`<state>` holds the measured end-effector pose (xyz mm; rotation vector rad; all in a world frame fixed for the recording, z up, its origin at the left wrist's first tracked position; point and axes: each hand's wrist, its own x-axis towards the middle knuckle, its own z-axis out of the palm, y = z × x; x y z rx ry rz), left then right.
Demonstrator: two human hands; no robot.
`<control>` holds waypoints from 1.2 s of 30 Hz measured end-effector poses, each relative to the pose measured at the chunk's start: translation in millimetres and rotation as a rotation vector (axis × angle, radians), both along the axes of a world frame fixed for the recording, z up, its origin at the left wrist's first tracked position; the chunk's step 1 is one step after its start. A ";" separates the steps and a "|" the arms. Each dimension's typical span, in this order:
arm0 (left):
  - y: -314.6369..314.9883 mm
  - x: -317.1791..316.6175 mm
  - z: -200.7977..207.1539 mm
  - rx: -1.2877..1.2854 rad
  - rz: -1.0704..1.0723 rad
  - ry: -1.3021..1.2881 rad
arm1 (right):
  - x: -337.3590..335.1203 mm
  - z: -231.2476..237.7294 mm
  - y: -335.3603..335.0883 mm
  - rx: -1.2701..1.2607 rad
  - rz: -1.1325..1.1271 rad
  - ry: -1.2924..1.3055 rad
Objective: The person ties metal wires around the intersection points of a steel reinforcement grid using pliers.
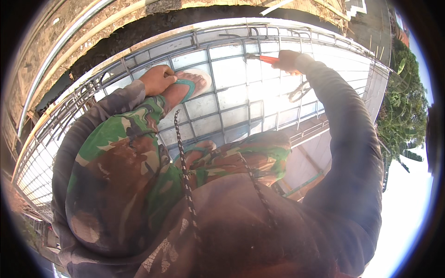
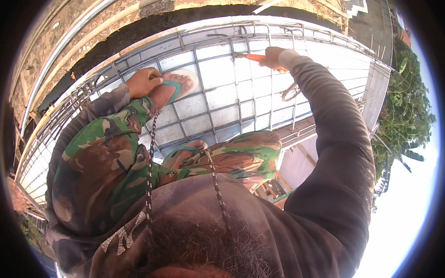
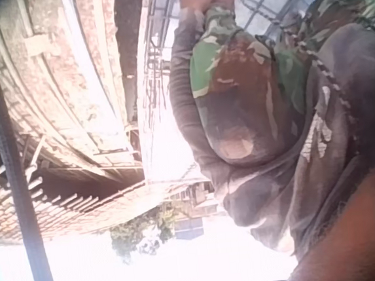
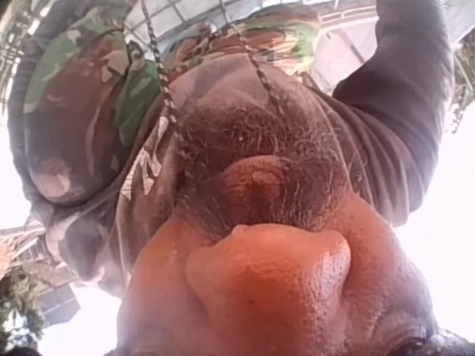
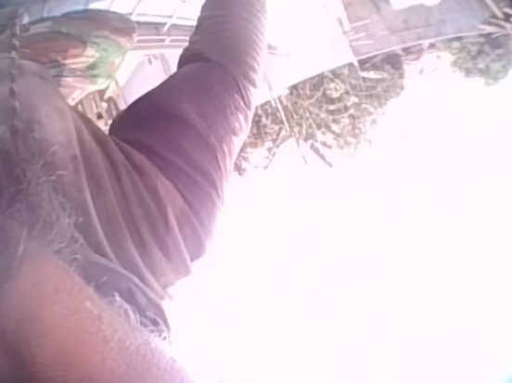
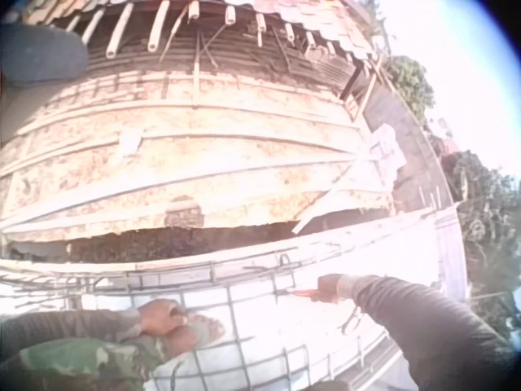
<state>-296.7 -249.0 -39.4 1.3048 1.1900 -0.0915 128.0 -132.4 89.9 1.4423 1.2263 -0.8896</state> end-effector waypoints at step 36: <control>103.2 269.2 -12.9 0.567 -0.400 -0.088 | 36.5 -35.7 -84.4 0.585 0.334 -0.038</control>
